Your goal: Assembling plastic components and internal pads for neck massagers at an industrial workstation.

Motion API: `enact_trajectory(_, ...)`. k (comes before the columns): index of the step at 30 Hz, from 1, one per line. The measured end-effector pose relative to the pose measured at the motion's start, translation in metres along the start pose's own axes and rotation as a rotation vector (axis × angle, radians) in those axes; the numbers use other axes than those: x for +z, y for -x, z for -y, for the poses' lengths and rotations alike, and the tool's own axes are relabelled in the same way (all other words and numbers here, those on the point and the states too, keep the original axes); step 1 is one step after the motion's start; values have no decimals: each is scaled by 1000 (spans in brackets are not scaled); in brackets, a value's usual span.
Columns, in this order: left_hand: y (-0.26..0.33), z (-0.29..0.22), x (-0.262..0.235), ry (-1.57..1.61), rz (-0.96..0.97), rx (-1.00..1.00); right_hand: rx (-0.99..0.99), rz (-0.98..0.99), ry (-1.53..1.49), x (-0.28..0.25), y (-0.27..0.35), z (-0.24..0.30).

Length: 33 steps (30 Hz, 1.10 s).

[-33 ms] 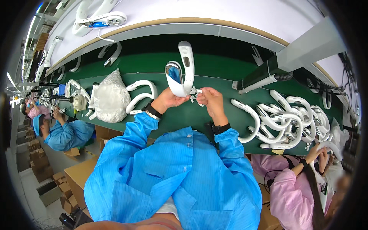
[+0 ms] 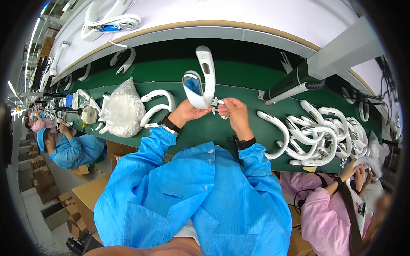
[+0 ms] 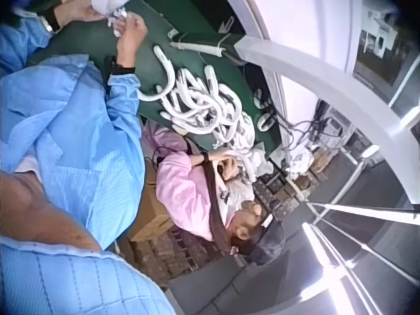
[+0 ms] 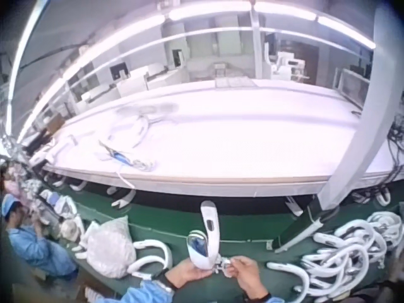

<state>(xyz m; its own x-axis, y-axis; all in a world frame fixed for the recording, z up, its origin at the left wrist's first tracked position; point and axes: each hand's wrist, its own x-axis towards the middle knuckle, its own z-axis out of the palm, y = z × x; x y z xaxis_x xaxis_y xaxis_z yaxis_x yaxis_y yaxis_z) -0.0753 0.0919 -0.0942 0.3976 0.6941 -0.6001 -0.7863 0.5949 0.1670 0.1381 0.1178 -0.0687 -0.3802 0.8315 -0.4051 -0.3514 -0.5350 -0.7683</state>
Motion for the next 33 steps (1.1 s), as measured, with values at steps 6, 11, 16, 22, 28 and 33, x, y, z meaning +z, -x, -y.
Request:
enact_trajectory(6, 39, 24, 24, -387, 142, 244, 22, 61, 71, 28, 18, 15)
enact_trajectory(11, 52, 47, 43, -488, -4, 449, -103, 188, 338, 28, 19, 2)
enact_trajectory(16, 59, 58, 56, -397, 36, 500, -236, 115, 488, 30, 13, -17)
enact_trajectory(22, 63, 53, 57, -407, 118, 484, -255, 132, 465, 49, 15, -2)
enact_trajectory(28, 69, 48, 65, -380, 122, 405, -261, -20, 560, 65, 22, 6)
enact_trajectory(33, 70, 47, 61, -315, 172, 390, -275, -50, 621, 73, 25, 14)
